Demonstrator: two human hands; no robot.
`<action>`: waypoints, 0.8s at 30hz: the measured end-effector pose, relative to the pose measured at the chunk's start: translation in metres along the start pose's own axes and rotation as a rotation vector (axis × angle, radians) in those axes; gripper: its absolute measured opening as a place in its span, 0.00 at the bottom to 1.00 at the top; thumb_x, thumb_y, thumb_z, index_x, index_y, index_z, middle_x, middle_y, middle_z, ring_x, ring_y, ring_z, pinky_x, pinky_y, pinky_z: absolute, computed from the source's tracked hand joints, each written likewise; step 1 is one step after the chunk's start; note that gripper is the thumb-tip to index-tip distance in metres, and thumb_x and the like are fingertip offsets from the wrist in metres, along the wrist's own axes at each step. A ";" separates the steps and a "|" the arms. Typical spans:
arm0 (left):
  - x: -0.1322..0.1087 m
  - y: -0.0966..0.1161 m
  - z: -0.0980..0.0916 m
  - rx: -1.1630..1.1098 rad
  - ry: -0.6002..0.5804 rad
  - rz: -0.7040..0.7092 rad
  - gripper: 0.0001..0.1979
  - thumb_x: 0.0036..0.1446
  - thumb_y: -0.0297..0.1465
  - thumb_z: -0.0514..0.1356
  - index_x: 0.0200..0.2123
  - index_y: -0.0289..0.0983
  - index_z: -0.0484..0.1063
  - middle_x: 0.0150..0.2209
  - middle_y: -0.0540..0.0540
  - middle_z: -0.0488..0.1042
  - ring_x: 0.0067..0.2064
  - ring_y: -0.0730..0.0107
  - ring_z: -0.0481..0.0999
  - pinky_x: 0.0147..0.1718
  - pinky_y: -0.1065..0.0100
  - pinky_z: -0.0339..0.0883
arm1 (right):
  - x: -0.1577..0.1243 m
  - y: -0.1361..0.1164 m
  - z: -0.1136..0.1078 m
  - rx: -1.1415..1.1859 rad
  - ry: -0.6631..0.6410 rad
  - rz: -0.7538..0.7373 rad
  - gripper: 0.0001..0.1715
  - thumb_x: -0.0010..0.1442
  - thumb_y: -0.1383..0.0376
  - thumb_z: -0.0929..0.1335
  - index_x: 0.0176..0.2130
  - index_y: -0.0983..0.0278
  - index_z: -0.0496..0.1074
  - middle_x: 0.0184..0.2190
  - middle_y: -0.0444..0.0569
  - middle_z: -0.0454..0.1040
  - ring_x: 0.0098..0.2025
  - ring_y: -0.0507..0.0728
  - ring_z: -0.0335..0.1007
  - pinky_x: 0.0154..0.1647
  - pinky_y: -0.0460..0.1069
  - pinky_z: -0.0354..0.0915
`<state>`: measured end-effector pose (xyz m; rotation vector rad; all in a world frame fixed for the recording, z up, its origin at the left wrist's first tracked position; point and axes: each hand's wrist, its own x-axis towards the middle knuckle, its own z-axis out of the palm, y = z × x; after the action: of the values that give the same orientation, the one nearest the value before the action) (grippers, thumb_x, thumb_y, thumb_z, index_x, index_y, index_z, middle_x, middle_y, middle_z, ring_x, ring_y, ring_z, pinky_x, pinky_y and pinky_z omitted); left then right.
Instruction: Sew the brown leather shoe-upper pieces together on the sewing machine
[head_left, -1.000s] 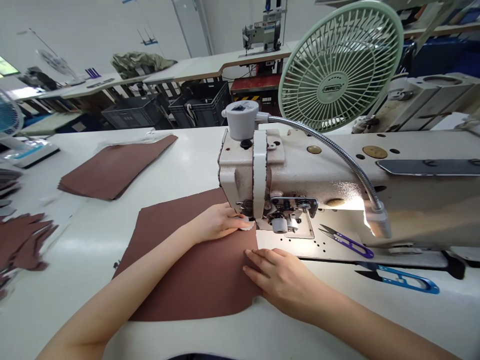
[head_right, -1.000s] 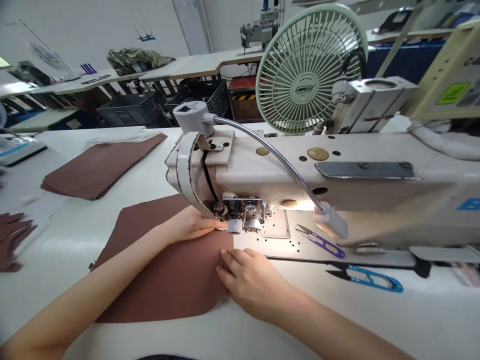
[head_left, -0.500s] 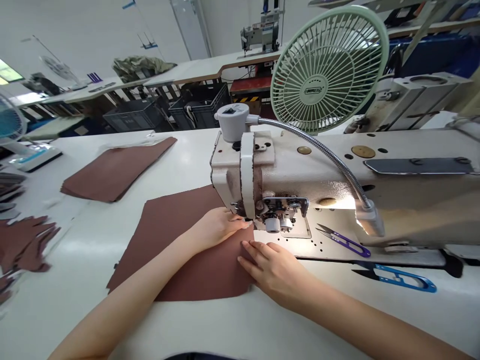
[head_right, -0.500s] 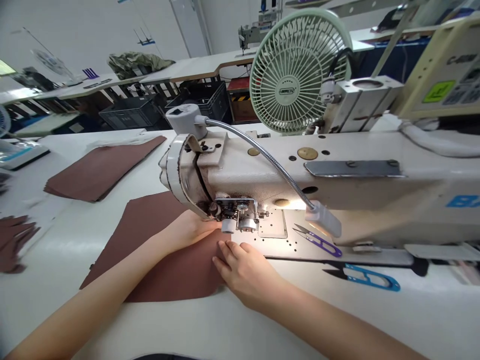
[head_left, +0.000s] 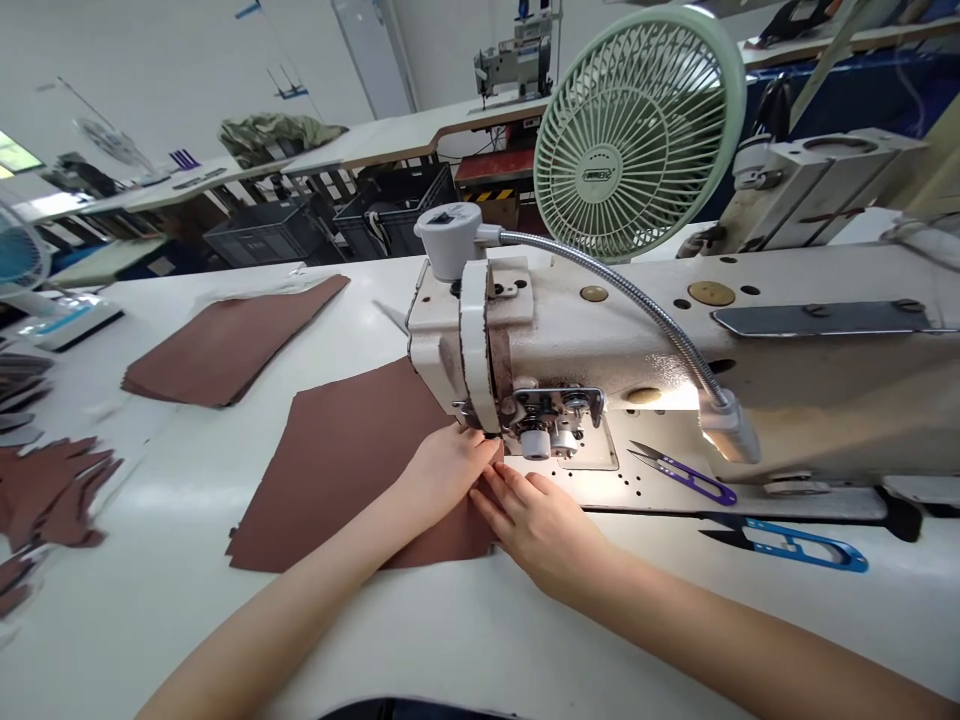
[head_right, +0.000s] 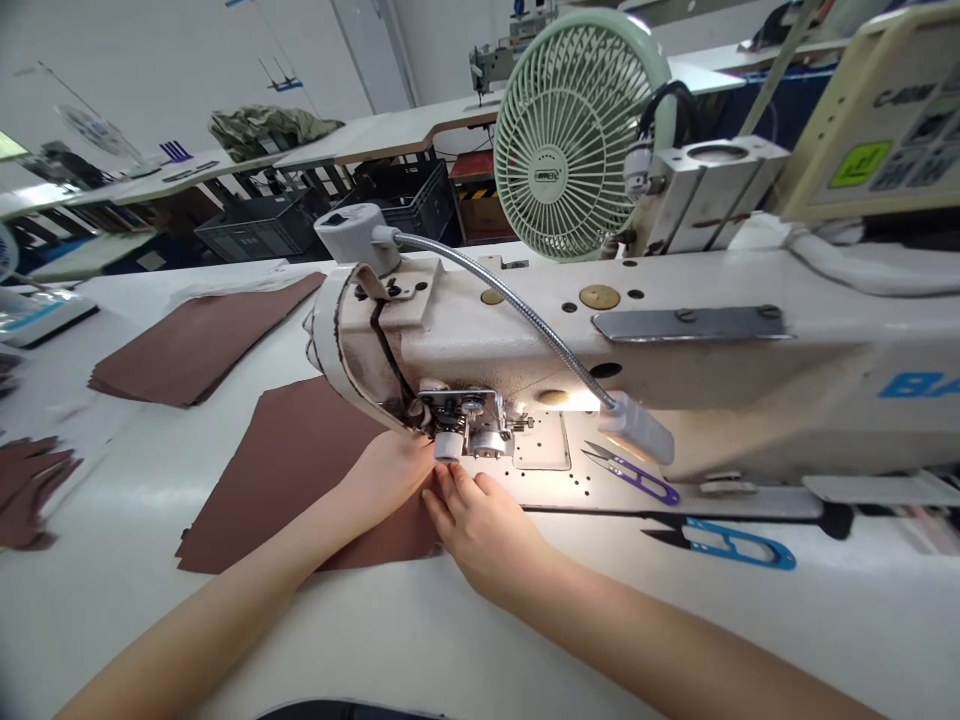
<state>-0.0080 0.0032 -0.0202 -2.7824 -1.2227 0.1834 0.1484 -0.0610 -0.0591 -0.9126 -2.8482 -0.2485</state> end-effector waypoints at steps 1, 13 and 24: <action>0.001 0.004 0.000 0.004 -0.021 -0.025 0.07 0.56 0.21 0.53 0.29 0.36 0.68 0.28 0.46 0.71 0.32 0.63 0.71 0.25 0.67 0.60 | 0.002 0.000 -0.002 -0.003 -0.014 0.009 0.32 0.56 0.66 0.63 0.57 0.79 0.61 0.57 0.69 0.63 0.58 0.71 0.58 0.38 0.55 0.64; -0.003 0.009 -0.024 -0.055 -0.030 -0.053 0.08 0.54 0.20 0.53 0.27 0.36 0.67 0.25 0.47 0.69 0.31 0.64 0.71 0.25 0.68 0.57 | 0.004 -0.013 0.019 -0.131 0.267 0.031 0.22 0.60 0.75 0.58 0.51 0.81 0.68 0.49 0.68 0.71 0.51 0.65 0.68 0.40 0.55 0.66; 0.002 0.013 -0.004 -0.090 0.085 -0.146 0.09 0.53 0.19 0.52 0.25 0.36 0.65 0.26 0.46 0.70 0.32 0.64 0.71 0.26 0.67 0.59 | 0.015 -0.003 0.017 -0.151 0.279 0.108 0.17 0.61 0.75 0.60 0.45 0.78 0.72 0.44 0.62 0.75 0.48 0.63 0.71 0.40 0.51 0.69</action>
<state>0.0036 -0.0045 -0.0187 -2.7288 -1.4390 -0.0009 0.1333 -0.0512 -0.0731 -0.9708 -2.5433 -0.5383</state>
